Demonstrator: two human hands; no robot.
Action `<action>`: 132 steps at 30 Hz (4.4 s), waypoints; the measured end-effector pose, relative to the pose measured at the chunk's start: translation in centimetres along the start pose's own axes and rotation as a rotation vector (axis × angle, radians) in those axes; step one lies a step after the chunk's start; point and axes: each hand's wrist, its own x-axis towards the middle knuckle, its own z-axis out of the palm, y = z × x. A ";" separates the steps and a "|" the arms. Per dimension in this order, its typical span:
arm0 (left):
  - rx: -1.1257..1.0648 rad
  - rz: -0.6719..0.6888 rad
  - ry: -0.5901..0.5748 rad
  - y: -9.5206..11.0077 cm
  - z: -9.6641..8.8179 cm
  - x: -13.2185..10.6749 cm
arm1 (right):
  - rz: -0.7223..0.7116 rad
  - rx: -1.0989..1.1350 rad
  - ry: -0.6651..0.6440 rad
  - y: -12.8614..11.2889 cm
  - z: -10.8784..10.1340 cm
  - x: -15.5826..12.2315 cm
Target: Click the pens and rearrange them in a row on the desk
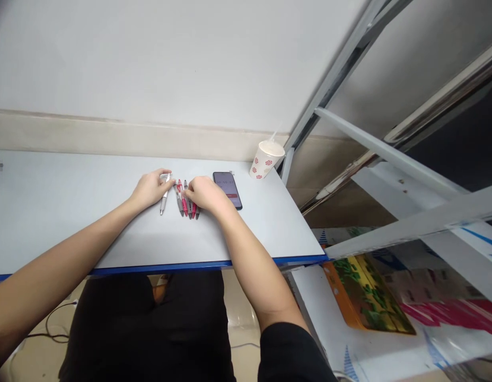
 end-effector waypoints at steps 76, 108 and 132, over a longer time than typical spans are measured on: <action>-0.164 -0.154 0.092 0.0 -1.6 -0.6 | 0.041 -0.190 0.094 1.2 -0.5 0.6; -0.137 -0.130 0.070 -0.2 -1.6 -0.8 | 0.254 -0.159 -0.038 -0.2 0.9 0.9; 0.276 0.001 -0.082 0.2 -2.5 -1.4 | 0.141 0.174 0.213 -0.1 4.0 2.4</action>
